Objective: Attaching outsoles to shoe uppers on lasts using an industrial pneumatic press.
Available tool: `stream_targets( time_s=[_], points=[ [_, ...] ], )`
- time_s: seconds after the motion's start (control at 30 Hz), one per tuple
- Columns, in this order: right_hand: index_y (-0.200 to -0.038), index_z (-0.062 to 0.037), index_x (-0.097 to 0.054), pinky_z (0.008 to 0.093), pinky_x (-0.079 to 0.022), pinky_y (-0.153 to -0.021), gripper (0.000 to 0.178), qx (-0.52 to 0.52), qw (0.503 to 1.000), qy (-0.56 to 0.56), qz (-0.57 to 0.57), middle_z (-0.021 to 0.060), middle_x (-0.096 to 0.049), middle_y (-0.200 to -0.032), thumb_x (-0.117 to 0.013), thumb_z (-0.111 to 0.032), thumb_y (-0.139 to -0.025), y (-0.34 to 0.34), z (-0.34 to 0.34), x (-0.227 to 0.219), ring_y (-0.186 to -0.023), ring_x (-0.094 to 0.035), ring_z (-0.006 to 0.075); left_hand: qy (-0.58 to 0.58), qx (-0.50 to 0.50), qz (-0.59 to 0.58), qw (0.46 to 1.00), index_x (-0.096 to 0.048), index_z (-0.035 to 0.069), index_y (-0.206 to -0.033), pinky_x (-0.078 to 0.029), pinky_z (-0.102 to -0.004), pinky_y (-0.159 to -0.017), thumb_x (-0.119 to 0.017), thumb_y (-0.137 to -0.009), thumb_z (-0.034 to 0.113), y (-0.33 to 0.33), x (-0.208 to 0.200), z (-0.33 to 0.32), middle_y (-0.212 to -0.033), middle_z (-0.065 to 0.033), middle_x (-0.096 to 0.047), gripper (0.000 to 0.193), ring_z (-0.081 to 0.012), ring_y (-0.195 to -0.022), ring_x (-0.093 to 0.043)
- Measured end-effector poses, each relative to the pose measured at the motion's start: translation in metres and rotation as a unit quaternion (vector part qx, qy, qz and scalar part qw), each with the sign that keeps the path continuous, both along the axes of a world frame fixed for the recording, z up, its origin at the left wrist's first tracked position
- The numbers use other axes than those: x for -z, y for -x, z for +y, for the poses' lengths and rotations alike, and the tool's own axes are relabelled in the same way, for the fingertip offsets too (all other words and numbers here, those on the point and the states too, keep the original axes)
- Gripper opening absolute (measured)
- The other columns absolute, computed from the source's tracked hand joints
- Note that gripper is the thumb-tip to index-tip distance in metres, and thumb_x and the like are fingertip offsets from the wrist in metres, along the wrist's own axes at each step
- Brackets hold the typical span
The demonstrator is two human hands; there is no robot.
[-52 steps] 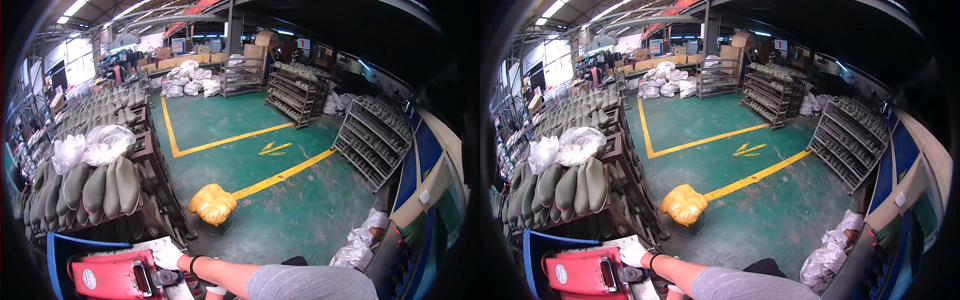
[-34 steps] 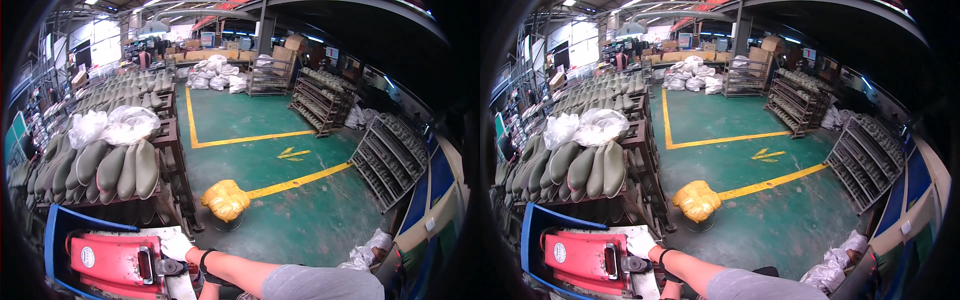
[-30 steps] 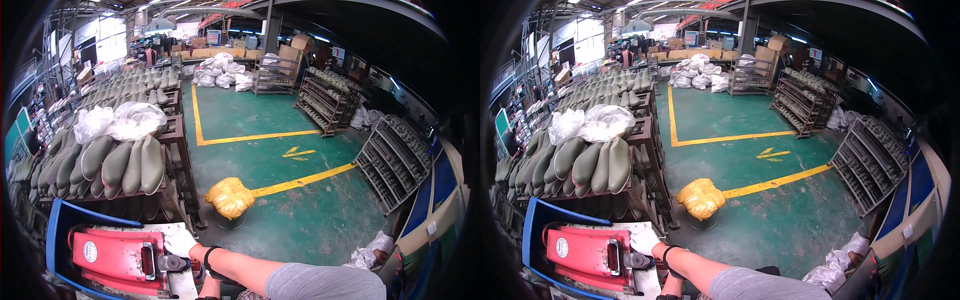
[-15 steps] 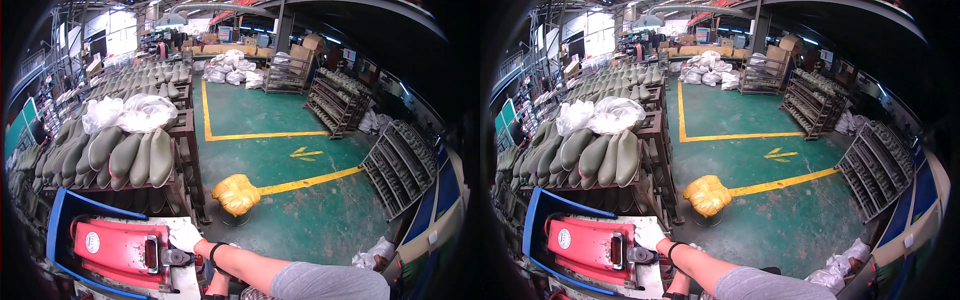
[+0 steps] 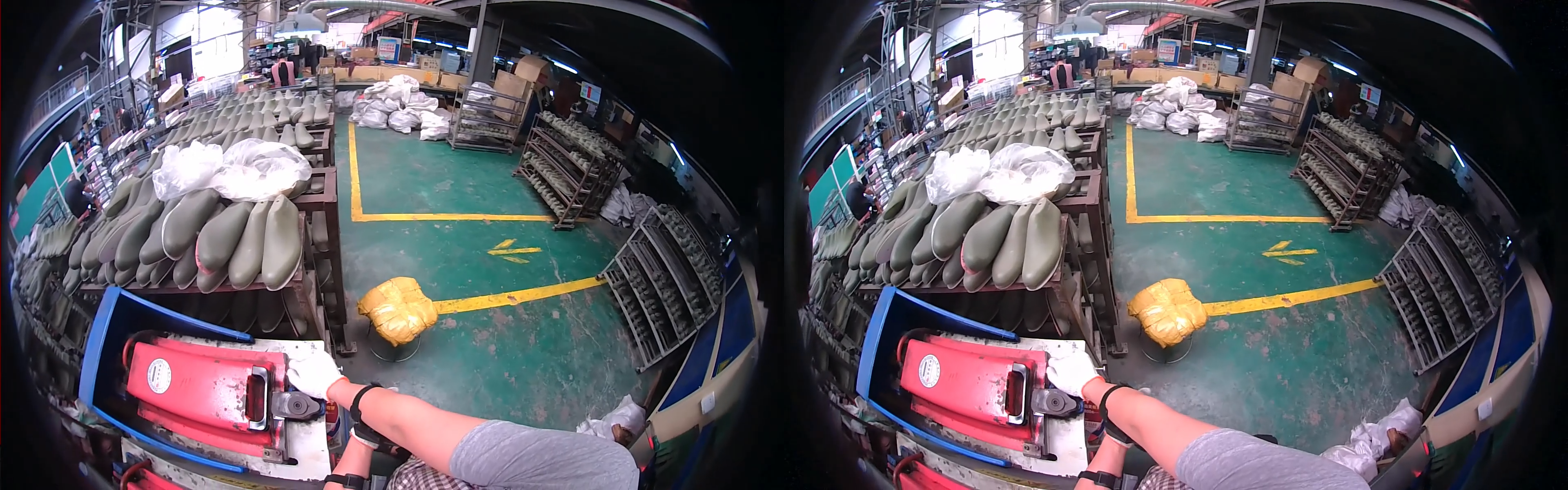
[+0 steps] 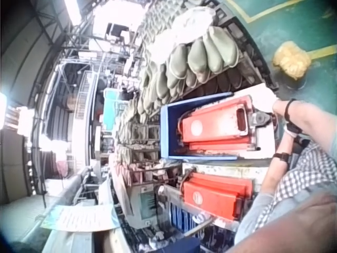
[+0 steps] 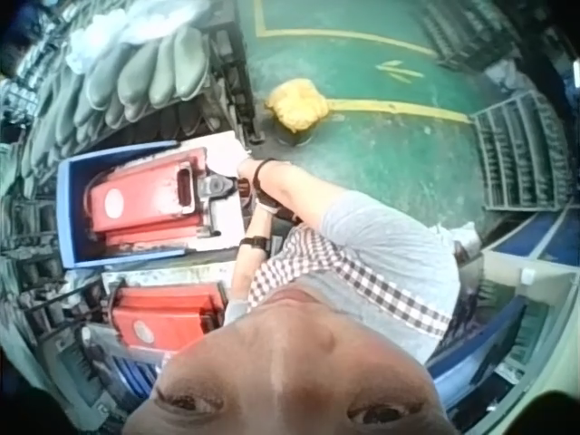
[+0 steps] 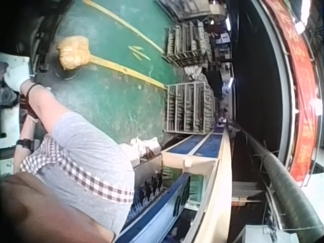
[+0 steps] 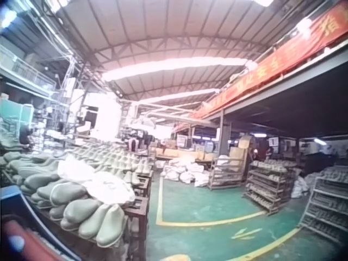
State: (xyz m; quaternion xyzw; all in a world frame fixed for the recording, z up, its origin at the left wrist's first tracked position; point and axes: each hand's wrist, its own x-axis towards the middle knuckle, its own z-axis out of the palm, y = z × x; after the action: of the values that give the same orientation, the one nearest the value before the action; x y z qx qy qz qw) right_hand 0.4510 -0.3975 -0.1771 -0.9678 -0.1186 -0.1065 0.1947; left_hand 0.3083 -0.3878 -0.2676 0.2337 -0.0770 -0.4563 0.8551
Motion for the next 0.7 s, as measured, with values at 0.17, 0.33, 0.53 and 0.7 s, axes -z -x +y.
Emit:
stream_targets(
  time_s=[0.17, 0.33, 0.53, 0.7],
  points=[
    [-0.09, -0.0096, -0.075, 0.0483, -0.055, -0.083, 0.032, 0.001, 1.0, -0.004, -0.014, 0.0125, -0.075, -0.1, -0.051, -0.031, -0.095, -0.002, 0.0, 0.004, -0.09, -0.071, 0.0339, -0.113, -0.091, -0.089, 0.985, -0.058, 0.013, -0.129, -0.044, -0.0458, -0.109, -0.053, -0.107, 0.037, 0.013, 0.003, 0.021, -0.119, -0.0065, -0.066, 0.033, -0.0258, -0.116, -0.061],
    [-0.091, -0.0095, -0.076, 0.0482, -0.055, -0.083, 0.034, 0.005, 1.0, 0.008, 0.002, 0.0126, -0.075, -0.102, -0.051, -0.032, -0.095, 0.0, -0.007, 0.006, -0.092, -0.071, 0.0334, -0.32, -0.032, -0.101, 0.942, -0.054, 0.008, -0.146, -0.055, -0.0349, -0.095, -0.066, -0.101, 0.028, 0.029, -0.041, 0.091, -0.136, -0.0094, -0.065, 0.051, -0.0218, -0.111, -0.067],
    [-0.104, -0.0071, -0.075, 0.0505, -0.053, -0.091, 0.038, -0.001, 0.999, 0.03, 0.011, 0.0182, -0.071, -0.114, -0.05, -0.034, -0.096, -0.001, -0.005, -0.002, -0.103, -0.068, 0.0369, -0.671, -0.286, -0.397, 0.557, -0.071, 0.002, -0.122, -0.051, -0.0469, -0.101, -0.062, -0.098, 0.013, 0.091, -0.149, 0.23, -0.116, -0.0164, -0.072, 0.028, -0.0373, -0.11, -0.066],
    [-0.109, -0.0103, -0.075, 0.0486, -0.052, -0.096, 0.038, 0.022, 0.995, -0.003, 0.102, 0.0169, -0.071, -0.118, -0.053, -0.037, -0.092, -0.005, 0.003, -0.006, -0.11, -0.067, 0.0369, -0.801, -0.402, -0.308, 0.318, -0.071, 0.001, -0.121, -0.049, -0.0458, -0.102, -0.069, -0.093, 0.021, 0.172, -0.172, 0.317, -0.12, -0.0212, -0.07, 0.034, -0.0386, -0.112, -0.064]
  ],
)
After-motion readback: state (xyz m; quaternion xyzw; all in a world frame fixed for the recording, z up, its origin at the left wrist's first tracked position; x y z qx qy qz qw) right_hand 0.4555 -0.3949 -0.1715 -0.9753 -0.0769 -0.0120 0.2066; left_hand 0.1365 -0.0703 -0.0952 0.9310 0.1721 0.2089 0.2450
